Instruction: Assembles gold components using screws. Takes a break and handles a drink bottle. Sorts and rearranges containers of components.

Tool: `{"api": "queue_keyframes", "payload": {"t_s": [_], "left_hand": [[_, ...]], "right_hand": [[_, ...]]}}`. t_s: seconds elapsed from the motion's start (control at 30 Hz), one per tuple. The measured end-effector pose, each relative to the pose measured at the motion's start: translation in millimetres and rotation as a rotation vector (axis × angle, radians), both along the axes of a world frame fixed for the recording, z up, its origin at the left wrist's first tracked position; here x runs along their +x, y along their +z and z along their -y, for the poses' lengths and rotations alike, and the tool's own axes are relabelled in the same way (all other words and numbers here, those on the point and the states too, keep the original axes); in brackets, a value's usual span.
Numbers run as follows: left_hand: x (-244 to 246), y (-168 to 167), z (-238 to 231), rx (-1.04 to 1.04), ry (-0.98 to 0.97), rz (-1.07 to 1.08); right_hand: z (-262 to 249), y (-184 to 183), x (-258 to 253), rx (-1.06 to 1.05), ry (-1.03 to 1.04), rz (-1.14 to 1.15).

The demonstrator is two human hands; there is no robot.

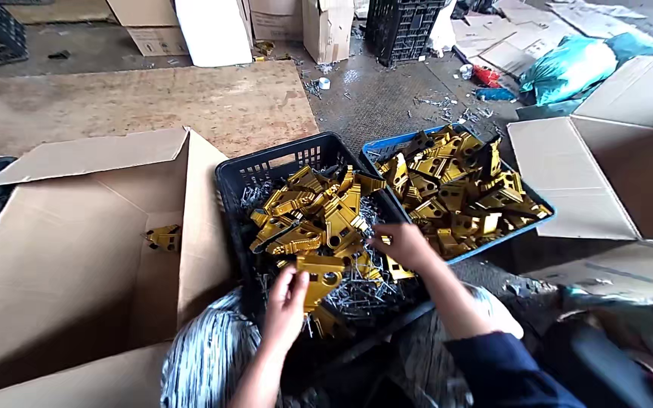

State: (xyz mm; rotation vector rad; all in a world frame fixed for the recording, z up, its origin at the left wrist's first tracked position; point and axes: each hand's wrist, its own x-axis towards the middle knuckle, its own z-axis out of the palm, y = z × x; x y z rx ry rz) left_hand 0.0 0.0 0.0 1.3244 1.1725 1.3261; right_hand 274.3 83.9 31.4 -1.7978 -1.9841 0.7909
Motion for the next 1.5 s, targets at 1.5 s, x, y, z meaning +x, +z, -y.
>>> {"api": "queue_keyframes", "payload": {"t_s": [1.5], "left_hand": [[28,-9,-5,0.045,0.155,0.255]], "right_hand": [[68,-16,-59,0.643,0.141,-0.433]]}}
